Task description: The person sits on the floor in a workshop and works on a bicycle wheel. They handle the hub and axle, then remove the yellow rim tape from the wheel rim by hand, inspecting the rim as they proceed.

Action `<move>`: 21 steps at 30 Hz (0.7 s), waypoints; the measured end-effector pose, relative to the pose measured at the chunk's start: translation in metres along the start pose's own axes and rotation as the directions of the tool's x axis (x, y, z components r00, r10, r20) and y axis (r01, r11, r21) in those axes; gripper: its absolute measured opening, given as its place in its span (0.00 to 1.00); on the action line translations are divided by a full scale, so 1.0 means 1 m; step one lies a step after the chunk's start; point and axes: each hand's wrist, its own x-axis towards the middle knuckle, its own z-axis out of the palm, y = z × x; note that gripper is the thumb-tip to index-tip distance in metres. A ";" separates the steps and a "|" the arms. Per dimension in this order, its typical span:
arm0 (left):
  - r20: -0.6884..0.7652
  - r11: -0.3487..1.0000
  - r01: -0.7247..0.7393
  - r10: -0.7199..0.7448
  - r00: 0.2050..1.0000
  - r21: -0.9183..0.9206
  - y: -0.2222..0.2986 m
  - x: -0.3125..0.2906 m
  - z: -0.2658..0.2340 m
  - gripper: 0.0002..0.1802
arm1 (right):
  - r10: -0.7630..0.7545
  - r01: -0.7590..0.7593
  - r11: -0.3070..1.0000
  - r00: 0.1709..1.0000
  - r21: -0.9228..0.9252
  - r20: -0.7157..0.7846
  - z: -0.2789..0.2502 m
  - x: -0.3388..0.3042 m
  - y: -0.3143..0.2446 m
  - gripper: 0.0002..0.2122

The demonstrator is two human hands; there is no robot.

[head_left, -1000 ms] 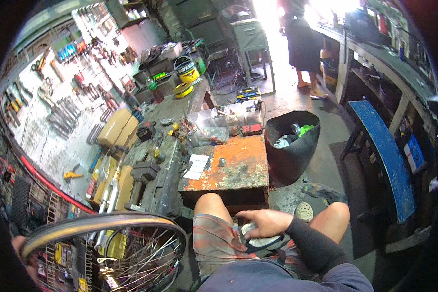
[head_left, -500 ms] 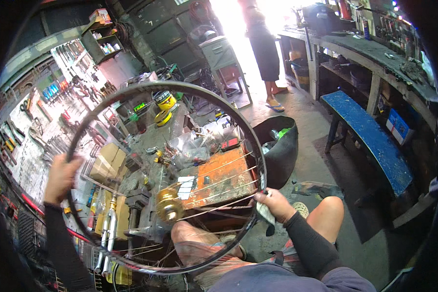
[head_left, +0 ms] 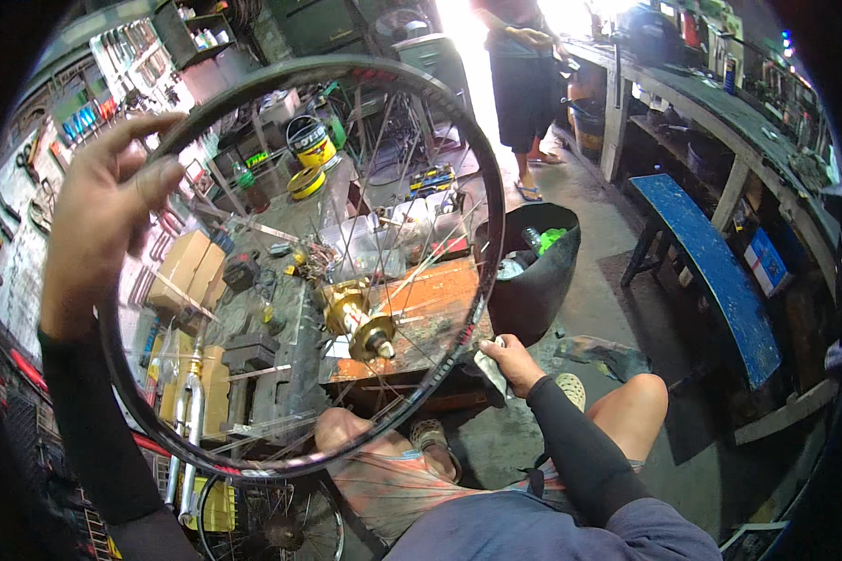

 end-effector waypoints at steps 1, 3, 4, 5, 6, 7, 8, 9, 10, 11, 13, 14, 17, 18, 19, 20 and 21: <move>0.001 0.998 -0.057 0.057 0.998 0.005 0.005 0.010 -0.001 0.34 | -0.013 0.004 0.998 0.987 0.059 0.161 -0.018 0.007 0.009 0.13; 0.034 0.992 -0.101 0.098 0.995 0.074 0.011 0.027 -0.011 0.35 | 0.107 -0.159 0.924 0.981 0.347 0.164 -0.013 0.001 0.021 0.12; 0.064 0.987 -0.098 0.090 0.994 0.129 0.013 0.033 -0.019 0.35 | 0.188 -0.241 0.839 0.970 0.487 0.156 -0.002 -0.006 0.020 0.11; 0.067 0.980 -0.182 0.178 0.982 0.077 0.003 0.046 -0.014 0.30 | 0.186 -0.254 0.771 0.967 0.585 0.175 -0.016 -0.008 0.022 0.10; 0.077 0.976 -0.187 0.179 0.981 0.112 0.008 0.051 -0.008 0.28 | 0.130 -0.167 0.722 0.986 0.671 0.105 -0.021 -0.010 0.026 0.13; 0.093 0.978 -0.176 0.166 0.982 0.113 0.006 0.060 -0.003 0.28 | 0.112 -0.063 0.672 0.994 0.738 -0.016 -0.027 -0.009 0.028 0.16; 0.113 0.980 -0.169 0.157 0.981 0.107 -0.001 0.071 0.006 0.28 | 0.103 0.054 0.615 0.984 0.787 -0.148 -0.032 -0.010 0.029 0.19; 0.120 0.983 -0.162 0.151 0.981 0.087 -0.008 0.075 0.014 0.28 | 0.108 0.099 0.618 0.972 0.780 -0.210 -0.022 -0.022 0.014 0.22; 0.127 0.986 -0.154 0.145 0.981 0.067 -0.014 0.078 0.023 0.28 | 0.122 0.020 0.607 0.985 0.794 -0.119 -0.016 -0.023 0.008 0.22; 0.130 0.987 -0.161 0.156 0.979 0.028 -0.016 0.083 0.033 0.27 | 0.125 -0.036 0.597 0.991 0.801 -0.048 -0.019 -0.026 0.001 0.22; 0.174 0.983 -0.184 0.186 0.967 -0.027 -0.016 0.087 0.056 0.25 | 0.129 -0.118 0.705 0.991 0.699 0.037 -0.014 -0.035 -0.011 0.20; 0.180 0.987 -0.158 0.163 0.970 -0.040 -0.011 0.089 0.061 0.25 | 0.090 -0.101 0.777 0.995 0.621 0.050 -0.015 -0.031 -0.008 0.17; 0.180 0.983 -0.184 0.176 0.968 0.027 -0.008 0.095 0.079 0.23 | -0.167 0.151 0.985 0.955 -0.084 -0.246 -0.017 -0.018 0.006 0.26; 0.200 0.985 -0.170 0.158 0.967 0.043 -0.006 0.098 0.079 0.23 | -0.374 0.258 0.868 0.902 -0.424 -0.216 -0.022 -0.016 0.008 0.24; 0.194 0.976 -0.208 0.193 0.962 0.062 -0.010 0.104 0.082 0.24 | -0.520 0.352 0.710 0.846 -0.610 -0.116 -0.030 -0.010 0.008 0.21; 0.189 0.967 -0.242 0.223 0.956 0.083 -0.019 0.110 0.086 0.25 | -0.628 0.423 0.502 0.778 -0.754 0.018 -0.031 -0.009 0.000 0.18; 0.179 0.957 -0.272 0.251 0.951 0.104 -0.025 0.115 0.086 0.26 | -0.648 0.463 0.536 0.761 -0.705 0.007 -0.022 -0.007 -0.012 0.12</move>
